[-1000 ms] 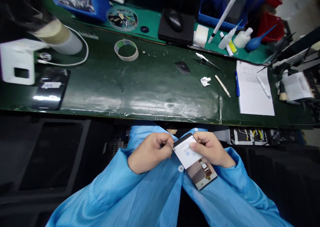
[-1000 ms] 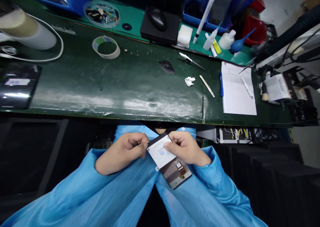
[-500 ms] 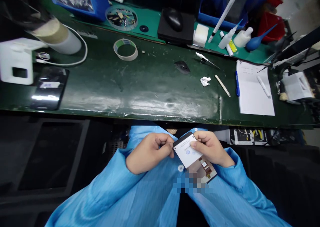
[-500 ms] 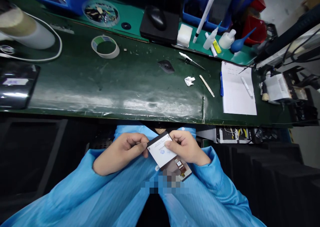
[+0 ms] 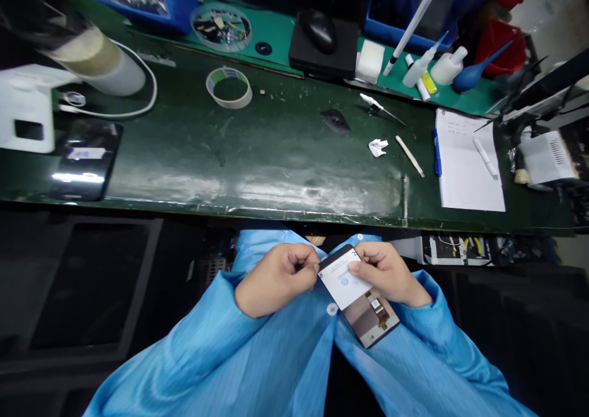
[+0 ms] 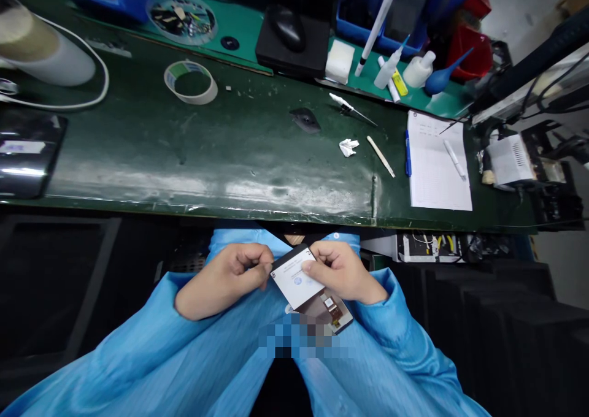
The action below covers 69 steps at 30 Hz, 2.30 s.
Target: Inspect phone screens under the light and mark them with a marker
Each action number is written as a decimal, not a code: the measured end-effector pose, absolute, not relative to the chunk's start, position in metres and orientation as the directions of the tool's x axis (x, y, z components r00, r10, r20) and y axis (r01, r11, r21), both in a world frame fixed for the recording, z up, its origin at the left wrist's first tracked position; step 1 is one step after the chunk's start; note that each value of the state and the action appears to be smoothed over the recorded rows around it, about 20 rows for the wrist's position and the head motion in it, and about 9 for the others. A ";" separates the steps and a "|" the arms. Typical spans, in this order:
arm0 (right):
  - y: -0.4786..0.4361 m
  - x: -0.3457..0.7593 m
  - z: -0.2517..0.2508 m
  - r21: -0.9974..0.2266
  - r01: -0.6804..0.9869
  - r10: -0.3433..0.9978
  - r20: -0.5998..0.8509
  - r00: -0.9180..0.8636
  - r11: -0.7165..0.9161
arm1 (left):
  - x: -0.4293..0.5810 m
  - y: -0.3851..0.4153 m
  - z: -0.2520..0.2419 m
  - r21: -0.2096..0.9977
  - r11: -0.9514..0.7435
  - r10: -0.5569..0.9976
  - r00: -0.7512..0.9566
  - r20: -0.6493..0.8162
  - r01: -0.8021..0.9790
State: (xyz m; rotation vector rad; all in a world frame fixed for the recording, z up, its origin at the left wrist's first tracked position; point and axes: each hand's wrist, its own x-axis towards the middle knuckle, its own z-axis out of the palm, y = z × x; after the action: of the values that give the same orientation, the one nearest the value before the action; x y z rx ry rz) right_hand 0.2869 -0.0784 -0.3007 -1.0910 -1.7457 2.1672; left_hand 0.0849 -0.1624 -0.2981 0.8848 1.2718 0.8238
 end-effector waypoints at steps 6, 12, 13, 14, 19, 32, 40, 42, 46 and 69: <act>-0.079 0.287 -0.301 -0.898 0.316 0.550 -0.437 -0.712 -0.305 | 0.085 -0.162 -0.298 0.892 0.451 0.890 0.096 -0.446 -0.037; -0.080 0.287 -0.302 -0.891 0.316 0.545 -0.450 -0.707 -0.325 | 0.088 -0.162 -0.300 0.900 0.434 0.899 0.084 -0.429 -0.042; -0.081 0.287 -0.302 -0.892 0.315 0.549 -0.448 -0.706 -0.323 | 0.088 -0.162 -0.300 0.901 0.432 0.900 0.083 -0.428 -0.041; -0.081 0.287 -0.302 -0.894 0.312 0.555 -0.445 -0.703 -0.322 | 0.087 -0.162 -0.300 0.901 0.432 0.900 0.081 -0.428 -0.039; -0.080 0.288 -0.304 -0.896 0.299 0.578 -0.441 -0.687 -0.328 | 0.085 -0.162 -0.299 0.905 0.424 0.904 0.071 -0.422 -0.025; -0.080 0.287 -0.301 -0.898 0.325 0.563 -0.439 -0.700 -0.296 | 0.088 -0.162 -0.298 0.879 0.467 0.883 0.089 -0.460 -0.094; -0.080 0.287 -0.302 -0.895 0.322 0.566 -0.445 -0.694 -0.308 | 0.087 -0.162 -0.300 0.888 0.452 0.891 0.077 -0.446 -0.085; -0.081 0.287 -0.302 -0.894 0.323 0.567 -0.447 -0.692 -0.310 | 0.087 -0.161 -0.299 0.886 0.456 0.889 0.080 -0.450 -0.083; -0.081 0.287 -0.302 -0.898 0.316 0.565 -0.438 -0.699 -0.305 | 0.086 -0.160 -0.298 0.892 0.446 0.894 0.096 -0.438 -0.078; -0.079 0.288 -0.301 -0.901 0.312 0.581 -0.434 -0.688 -0.303 | 0.085 -0.159 -0.296 0.921 0.389 0.919 0.065 -0.388 -0.009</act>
State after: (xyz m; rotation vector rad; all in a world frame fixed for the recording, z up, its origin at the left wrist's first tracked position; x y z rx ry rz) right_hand 0.2878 -0.0790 -0.3014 -1.1364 -1.7283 2.1061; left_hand 0.0853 -0.1590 -0.2957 0.9252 1.3117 0.8784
